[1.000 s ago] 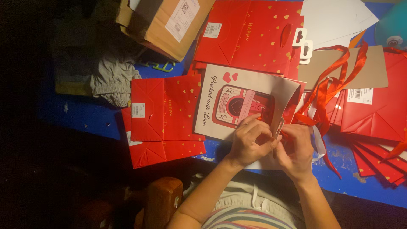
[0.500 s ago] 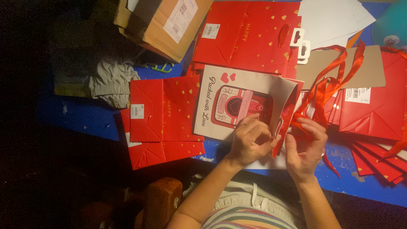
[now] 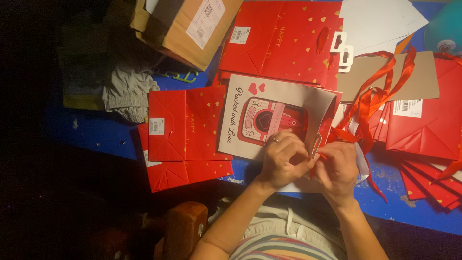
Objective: The person threads red ribbons through the handle holes of red Valentine's Day gift bags and ties them into bows. They handle multiple bags one at a time, repeating the same threading and tying steps for each bag.
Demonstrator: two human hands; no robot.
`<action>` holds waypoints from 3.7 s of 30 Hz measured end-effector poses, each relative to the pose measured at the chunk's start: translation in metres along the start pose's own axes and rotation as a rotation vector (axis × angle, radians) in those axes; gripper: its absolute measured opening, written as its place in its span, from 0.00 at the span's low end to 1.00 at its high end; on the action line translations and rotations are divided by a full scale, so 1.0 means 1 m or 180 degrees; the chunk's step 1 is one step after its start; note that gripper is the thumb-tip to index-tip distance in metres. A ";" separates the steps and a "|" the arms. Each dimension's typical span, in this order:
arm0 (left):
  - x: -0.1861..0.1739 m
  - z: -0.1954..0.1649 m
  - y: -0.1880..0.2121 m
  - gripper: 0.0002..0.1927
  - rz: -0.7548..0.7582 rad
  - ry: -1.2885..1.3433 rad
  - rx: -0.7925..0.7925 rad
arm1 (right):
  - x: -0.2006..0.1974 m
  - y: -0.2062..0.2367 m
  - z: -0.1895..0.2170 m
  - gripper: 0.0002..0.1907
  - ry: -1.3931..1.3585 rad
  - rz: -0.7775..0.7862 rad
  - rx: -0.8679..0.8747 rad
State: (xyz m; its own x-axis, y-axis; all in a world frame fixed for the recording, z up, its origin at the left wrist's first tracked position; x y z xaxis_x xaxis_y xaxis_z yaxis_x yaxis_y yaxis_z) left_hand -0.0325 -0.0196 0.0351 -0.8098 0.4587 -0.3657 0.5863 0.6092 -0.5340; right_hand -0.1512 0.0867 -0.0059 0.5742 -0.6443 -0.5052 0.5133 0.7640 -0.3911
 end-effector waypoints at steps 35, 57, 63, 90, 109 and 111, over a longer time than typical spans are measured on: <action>0.011 0.012 0.011 0.11 0.0208 -0.0144 -0.0187 | -0.001 -0.009 0.021 0.22 0.0033 0.0065 -0.0368; 0.015 0.012 0.009 0.11 0.0453 -0.0124 -0.0219 | -0.006 -0.003 -0.003 0.12 0.0048 -0.0244 0.0257; 0.013 0.012 0.013 0.15 0.0412 0.0163 -0.0343 | -0.004 -0.002 -0.003 0.12 -0.0013 -0.0211 0.0321; 0.010 0.006 0.011 0.15 0.0260 0.0098 -0.0006 | -0.001 -0.005 0.000 0.14 0.0110 0.0040 0.0095; 0.010 0.022 0.018 0.13 0.0275 0.0559 -0.0519 | 0.007 -0.008 0.008 0.15 0.0083 0.0344 -0.0156; 0.009 0.019 0.017 0.14 0.0135 0.0517 -0.0350 | 0.007 -0.008 0.008 0.15 0.0050 0.0359 -0.0143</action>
State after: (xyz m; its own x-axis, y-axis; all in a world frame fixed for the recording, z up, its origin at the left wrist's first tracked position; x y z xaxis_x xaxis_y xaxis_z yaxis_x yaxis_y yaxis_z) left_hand -0.0298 -0.0173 0.0083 -0.7753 0.5783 -0.2537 0.6259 0.6500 -0.4311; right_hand -0.1460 0.0759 0.0000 0.6164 -0.5538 -0.5598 0.4166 0.8326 -0.3650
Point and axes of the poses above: each hand's wrist, its own y-axis away from the middle knuckle, its own x-axis out of the palm, z = x × y, the point moved 7 cm from there along -y, towards the middle knuckle, and after that the axes turned 1 degree about x, right-handed, at the moved point
